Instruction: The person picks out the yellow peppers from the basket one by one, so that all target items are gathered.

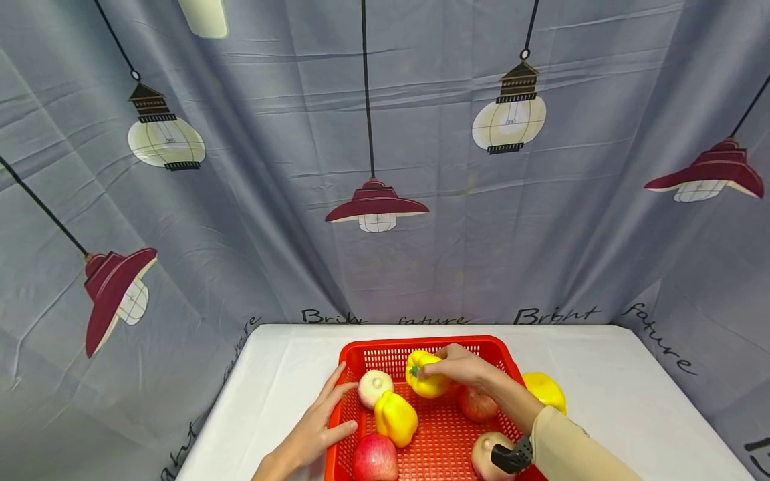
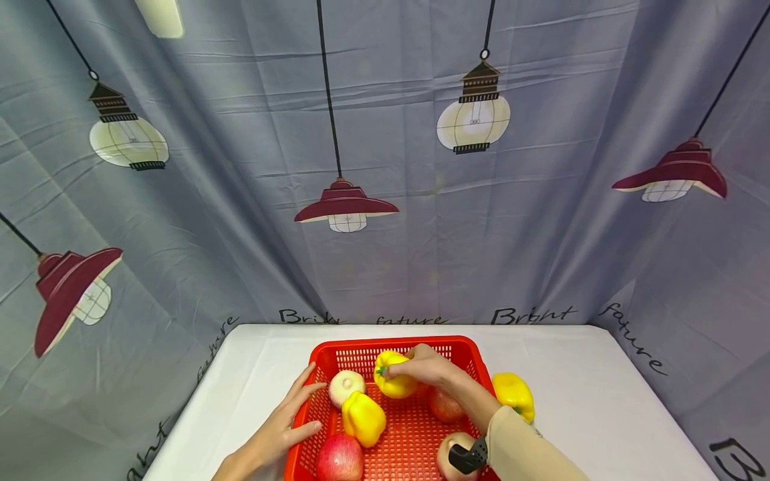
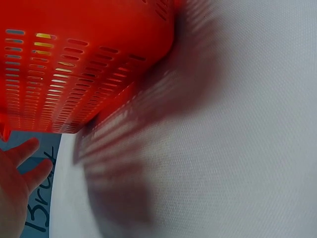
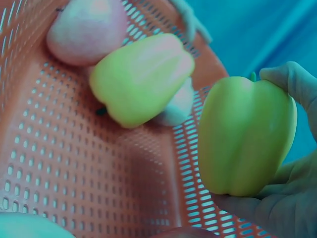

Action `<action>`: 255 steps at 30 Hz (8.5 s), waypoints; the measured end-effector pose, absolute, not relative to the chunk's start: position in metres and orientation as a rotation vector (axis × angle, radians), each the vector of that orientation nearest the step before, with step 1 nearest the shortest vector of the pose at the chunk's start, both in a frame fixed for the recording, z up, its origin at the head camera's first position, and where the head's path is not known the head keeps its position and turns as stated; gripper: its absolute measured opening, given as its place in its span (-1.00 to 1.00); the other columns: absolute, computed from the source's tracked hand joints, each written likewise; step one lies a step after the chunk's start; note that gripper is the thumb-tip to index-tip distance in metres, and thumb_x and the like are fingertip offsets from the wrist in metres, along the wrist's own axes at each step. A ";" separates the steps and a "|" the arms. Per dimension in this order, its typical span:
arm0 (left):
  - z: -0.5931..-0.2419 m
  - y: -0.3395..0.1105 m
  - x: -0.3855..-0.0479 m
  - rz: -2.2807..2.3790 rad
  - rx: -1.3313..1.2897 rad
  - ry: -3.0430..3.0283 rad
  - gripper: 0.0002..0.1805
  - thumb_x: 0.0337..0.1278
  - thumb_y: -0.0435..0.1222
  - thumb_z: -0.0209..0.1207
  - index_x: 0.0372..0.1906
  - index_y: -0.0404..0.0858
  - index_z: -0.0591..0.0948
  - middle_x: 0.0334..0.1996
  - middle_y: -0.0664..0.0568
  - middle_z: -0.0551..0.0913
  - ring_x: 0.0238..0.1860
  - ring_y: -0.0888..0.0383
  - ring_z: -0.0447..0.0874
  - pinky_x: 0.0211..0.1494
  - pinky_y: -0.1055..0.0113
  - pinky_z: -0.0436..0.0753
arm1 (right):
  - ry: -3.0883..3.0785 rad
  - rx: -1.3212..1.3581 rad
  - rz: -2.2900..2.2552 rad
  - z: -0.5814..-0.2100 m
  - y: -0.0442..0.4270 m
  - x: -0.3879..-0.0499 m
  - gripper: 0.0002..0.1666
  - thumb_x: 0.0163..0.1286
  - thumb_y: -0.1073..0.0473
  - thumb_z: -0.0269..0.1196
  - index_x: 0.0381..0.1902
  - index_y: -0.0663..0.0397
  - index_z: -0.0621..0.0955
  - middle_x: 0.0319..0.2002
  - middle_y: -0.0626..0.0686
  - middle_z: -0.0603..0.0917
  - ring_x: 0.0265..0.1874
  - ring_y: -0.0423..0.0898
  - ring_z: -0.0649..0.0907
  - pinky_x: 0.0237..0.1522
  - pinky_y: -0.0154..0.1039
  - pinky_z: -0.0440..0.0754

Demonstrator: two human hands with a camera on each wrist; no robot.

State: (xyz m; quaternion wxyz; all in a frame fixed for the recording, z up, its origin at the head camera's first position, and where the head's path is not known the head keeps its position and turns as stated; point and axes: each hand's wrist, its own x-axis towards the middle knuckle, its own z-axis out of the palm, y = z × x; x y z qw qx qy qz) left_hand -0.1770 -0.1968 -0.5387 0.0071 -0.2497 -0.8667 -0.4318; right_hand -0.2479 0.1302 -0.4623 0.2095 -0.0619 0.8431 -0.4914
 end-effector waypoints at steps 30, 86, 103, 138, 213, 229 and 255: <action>-0.537 -0.195 -0.177 -1.369 -0.761 -2.712 -0.37 0.27 -0.13 0.26 0.42 -0.09 0.44 0.63 0.03 -0.10 0.55 -0.12 -0.04 0.29 -0.40 0.27 | 1.965 -0.528 -1.456 -0.403 0.227 -0.219 -0.08 0.24 0.05 0.30 0.43 0.45 0.30 0.18 0.22 0.56 0.12 0.11 0.55 0.15 -0.01 0.54; -0.537 -0.196 -0.176 -1.366 -0.747 -2.728 -0.36 0.27 -0.13 0.25 0.44 -0.05 0.42 0.63 0.07 -0.10 0.57 -0.07 -0.07 0.33 -0.38 0.22 | 1.558 -0.070 -1.646 -0.517 0.436 -0.150 -0.21 0.38 0.39 0.09 0.54 0.08 0.17 0.34 0.16 0.41 0.17 0.14 0.48 0.24 0.12 0.49; -0.538 -0.197 -0.176 -1.365 -0.749 -2.698 -0.36 0.25 -0.15 0.27 0.43 -0.08 0.44 0.63 0.05 -0.09 0.56 -0.09 -0.06 0.33 -0.37 0.22 | 1.734 -0.004 -1.500 -0.533 0.425 -0.129 -0.25 0.46 0.33 0.16 0.51 0.32 0.15 0.18 0.20 0.49 0.00 0.13 0.51 0.03 0.10 0.64; -0.540 -0.196 -0.175 -1.364 -0.753 -2.686 -0.37 0.25 -0.14 0.26 0.42 -0.10 0.44 0.63 0.03 -0.09 0.55 -0.12 -0.02 0.31 -0.38 0.25 | 2.072 -0.334 -1.169 -0.546 0.440 -0.133 0.03 0.42 0.06 0.24 0.57 0.33 -0.07 0.51 -0.39 0.13 0.33 -0.34 0.34 0.06 0.60 0.31; -0.540 -0.195 -0.175 -1.348 -0.742 -2.703 -0.38 0.26 -0.12 0.26 0.41 -0.12 0.45 0.63 0.02 -0.08 0.55 -0.14 -0.02 0.30 -0.37 0.27 | 2.246 -0.976 -1.308 -0.457 0.184 -0.216 -0.22 0.26 0.06 0.46 0.41 -0.29 0.44 0.33 -0.10 0.50 0.16 -0.04 0.55 0.13 0.00 0.57; -0.538 -0.196 -0.176 -1.299 -0.799 -2.657 -0.39 0.27 -0.15 0.25 0.40 -0.16 0.45 0.61 -0.09 -0.04 0.52 -0.26 0.03 0.25 -0.44 0.29 | 2.265 -1.049 -1.076 -0.480 0.127 -0.233 -0.01 0.11 0.02 0.56 0.46 -0.02 0.38 0.39 0.05 0.47 0.34 -0.03 0.45 0.33 0.14 0.39; -0.541 -0.196 -0.176 -1.380 -0.746 -2.696 -0.39 0.26 -0.13 0.25 0.40 -0.09 0.45 0.63 0.02 -0.09 0.56 -0.16 -0.05 0.31 -0.38 0.26 | 2.069 -0.930 -1.145 -0.526 0.099 -0.246 0.14 0.04 0.08 0.61 0.46 0.29 0.28 0.20 -0.11 0.58 0.14 -0.25 0.56 0.18 -0.31 0.48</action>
